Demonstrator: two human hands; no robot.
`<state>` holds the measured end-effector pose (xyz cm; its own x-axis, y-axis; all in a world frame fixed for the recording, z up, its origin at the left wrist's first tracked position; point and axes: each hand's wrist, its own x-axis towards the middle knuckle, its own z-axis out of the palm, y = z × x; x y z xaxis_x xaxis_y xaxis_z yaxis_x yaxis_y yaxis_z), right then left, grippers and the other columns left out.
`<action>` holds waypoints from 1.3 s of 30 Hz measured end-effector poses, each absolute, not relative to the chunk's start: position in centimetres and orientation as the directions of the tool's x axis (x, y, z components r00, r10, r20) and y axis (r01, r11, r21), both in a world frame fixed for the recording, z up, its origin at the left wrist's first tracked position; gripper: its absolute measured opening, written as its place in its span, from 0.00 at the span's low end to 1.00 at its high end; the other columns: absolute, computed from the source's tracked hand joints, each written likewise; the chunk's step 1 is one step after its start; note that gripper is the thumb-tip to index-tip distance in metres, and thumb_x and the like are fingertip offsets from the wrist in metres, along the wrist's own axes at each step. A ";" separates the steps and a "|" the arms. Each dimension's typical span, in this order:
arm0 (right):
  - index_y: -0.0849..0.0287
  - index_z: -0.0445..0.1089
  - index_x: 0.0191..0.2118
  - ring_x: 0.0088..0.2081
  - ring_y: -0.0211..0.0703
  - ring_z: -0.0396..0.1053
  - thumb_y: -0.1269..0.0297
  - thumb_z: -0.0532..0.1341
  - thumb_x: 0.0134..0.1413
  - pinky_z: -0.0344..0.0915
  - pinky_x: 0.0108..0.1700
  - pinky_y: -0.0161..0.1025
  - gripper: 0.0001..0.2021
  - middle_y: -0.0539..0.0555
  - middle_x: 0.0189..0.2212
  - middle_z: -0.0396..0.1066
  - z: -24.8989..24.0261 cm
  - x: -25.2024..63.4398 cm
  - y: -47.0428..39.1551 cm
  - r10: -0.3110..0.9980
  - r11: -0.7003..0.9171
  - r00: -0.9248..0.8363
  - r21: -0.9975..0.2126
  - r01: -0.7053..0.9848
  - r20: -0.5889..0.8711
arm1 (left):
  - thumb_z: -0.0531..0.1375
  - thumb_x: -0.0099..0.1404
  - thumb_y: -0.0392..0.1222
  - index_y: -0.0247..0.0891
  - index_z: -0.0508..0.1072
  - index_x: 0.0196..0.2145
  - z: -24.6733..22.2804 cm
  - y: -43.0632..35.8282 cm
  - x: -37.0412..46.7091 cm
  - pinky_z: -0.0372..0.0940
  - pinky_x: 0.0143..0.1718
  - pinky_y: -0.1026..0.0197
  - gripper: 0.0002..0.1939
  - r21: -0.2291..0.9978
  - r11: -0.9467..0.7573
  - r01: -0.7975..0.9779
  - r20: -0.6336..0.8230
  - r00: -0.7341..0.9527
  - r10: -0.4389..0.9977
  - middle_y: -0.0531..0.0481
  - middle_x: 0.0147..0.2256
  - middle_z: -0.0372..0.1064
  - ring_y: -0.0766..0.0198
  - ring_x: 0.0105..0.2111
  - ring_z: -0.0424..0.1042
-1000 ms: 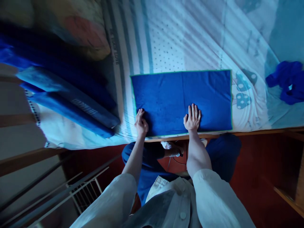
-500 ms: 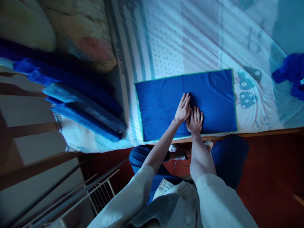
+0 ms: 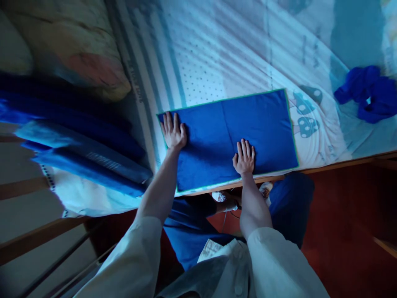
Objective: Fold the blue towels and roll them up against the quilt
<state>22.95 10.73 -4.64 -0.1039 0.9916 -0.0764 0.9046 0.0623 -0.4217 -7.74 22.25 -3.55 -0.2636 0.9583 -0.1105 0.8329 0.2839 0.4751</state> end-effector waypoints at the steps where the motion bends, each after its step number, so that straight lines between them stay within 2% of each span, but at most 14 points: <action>1: 0.61 0.57 0.72 0.74 0.51 0.45 0.63 0.47 0.67 0.41 0.74 0.59 0.30 0.60 0.73 0.52 -4.6 22.9 10.7 0.991 0.060 -0.104 -0.421 0.905 -0.082 | 0.48 0.76 0.50 0.30 0.56 0.71 -3.4 22.6 -7.9 0.28 0.74 0.40 0.32 0.469 0.301 0.830 -0.121 -0.277 0.953 0.39 0.75 0.40 0.51 0.75 0.33; 4: 0.61 0.57 0.72 0.75 0.50 0.46 0.63 0.47 0.68 0.40 0.75 0.59 0.30 0.59 0.73 0.52 -4.6 22.9 10.7 0.990 0.058 -0.105 -0.418 0.907 -0.090 | 0.47 0.77 0.48 0.25 0.53 0.71 -2.9 22.1 -5.8 0.25 0.72 0.35 0.33 0.443 0.320 0.837 -0.130 -0.293 0.947 0.37 0.75 0.35 0.46 0.75 0.29; 6: 0.61 0.56 0.72 0.75 0.50 0.45 0.63 0.47 0.68 0.40 0.75 0.58 0.30 0.59 0.73 0.52 -4.5 22.9 10.7 0.991 0.059 -0.105 -0.417 0.907 -0.088 | 0.49 0.76 0.48 0.27 0.54 0.71 -2.7 20.0 -2.5 0.25 0.72 0.34 0.32 0.463 0.270 0.844 -0.112 -0.247 0.963 0.37 0.75 0.34 0.46 0.75 0.27; 9: 0.60 0.56 0.73 0.75 0.51 0.45 0.63 0.48 0.68 0.40 0.75 0.59 0.30 0.59 0.73 0.52 -4.5 22.9 10.6 0.991 0.062 -0.103 -0.411 0.910 -0.080 | 0.50 0.74 0.47 0.32 0.60 0.69 -2.9 15.2 3.4 0.30 0.73 0.36 0.30 0.536 0.152 0.830 -0.092 -0.121 0.988 0.38 0.74 0.39 0.48 0.75 0.32; 13: 0.60 0.56 0.72 0.75 0.50 0.45 0.63 0.48 0.68 0.40 0.75 0.58 0.29 0.59 0.73 0.52 -4.4 22.9 10.6 0.991 0.068 -0.106 -0.385 0.921 -0.080 | 0.48 0.74 0.44 0.32 0.61 0.69 -4.0 10.9 7.4 0.32 0.73 0.36 0.30 0.570 0.174 0.803 -0.052 -0.175 0.983 0.36 0.73 0.47 0.50 0.75 0.39; 18: 0.61 0.56 0.72 0.75 0.49 0.45 0.63 0.48 0.69 0.39 0.75 0.57 0.29 0.59 0.73 0.52 -4.2 22.8 10.7 0.991 0.075 -0.110 -0.356 0.931 -0.079 | 0.50 0.71 0.42 0.33 0.63 0.68 -4.8 11.0 6.9 0.34 0.74 0.39 0.31 0.604 0.180 0.776 -0.041 -0.196 0.980 0.37 0.72 0.49 0.50 0.74 0.43; 25: 0.60 0.56 0.72 0.75 0.52 0.45 0.63 0.49 0.70 0.41 0.75 0.58 0.28 0.60 0.73 0.50 -3.2 23.2 10.6 0.987 0.088 -0.130 -0.364 0.927 -0.094 | 0.50 0.68 0.40 0.34 0.67 0.66 -4.9 11.4 7.1 0.37 0.73 0.40 0.31 0.587 0.187 0.788 -0.016 -0.220 0.975 0.38 0.71 0.53 0.50 0.73 0.46; 30: 0.54 0.55 0.73 0.75 0.49 0.44 0.62 0.50 0.71 0.39 0.76 0.56 0.28 0.55 0.74 0.50 -2.0 22.6 13.1 0.927 0.275 -0.349 -0.385 0.881 -0.135 | 0.51 0.67 0.40 0.36 0.67 0.66 -5.2 11.4 7.0 0.39 0.73 0.38 0.31 0.607 0.178 0.774 -0.001 -0.223 0.975 0.39 0.71 0.54 0.48 0.73 0.47; 34: 0.57 0.53 0.74 0.75 0.46 0.44 0.60 0.50 0.71 0.38 0.76 0.52 0.29 0.56 0.74 0.49 -2.1 24.7 17.3 0.882 0.357 -0.442 -0.378 0.854 -0.166 | 0.51 0.67 0.40 0.36 0.67 0.66 -5.4 11.3 7.0 0.40 0.72 0.38 0.30 0.604 0.162 0.780 0.028 -0.223 0.974 0.39 0.70 0.54 0.48 0.72 0.49; 37: 0.60 0.51 0.74 0.75 0.46 0.43 0.58 0.50 0.71 0.38 0.76 0.51 0.30 0.57 0.74 0.49 -2.4 30.1 20.0 0.891 0.339 -0.415 -0.337 0.878 -0.183 | 0.51 0.68 0.40 0.36 0.67 0.66 -5.5 11.2 7.0 0.40 0.72 0.38 0.30 0.598 0.150 0.787 0.049 -0.223 0.974 0.39 0.70 0.55 0.48 0.72 0.50; 39: 0.63 0.50 0.75 0.76 0.47 0.42 0.57 0.48 0.72 0.39 0.76 0.53 0.31 0.59 0.74 0.48 -2.4 34.4 21.2 0.943 0.239 -0.291 -0.277 0.931 -0.163 | 0.52 0.67 0.40 0.37 0.67 0.66 -5.6 11.2 7.0 0.41 0.72 0.38 0.30 0.603 0.147 0.784 0.056 -0.225 0.973 0.40 0.70 0.55 0.48 0.72 0.50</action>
<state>34.41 21.24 -2.38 -0.2911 0.9427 -0.1630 0.9305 0.2394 -0.2771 6.97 11.22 -5.59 -0.2255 0.9726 0.0561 0.7843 0.1471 0.6027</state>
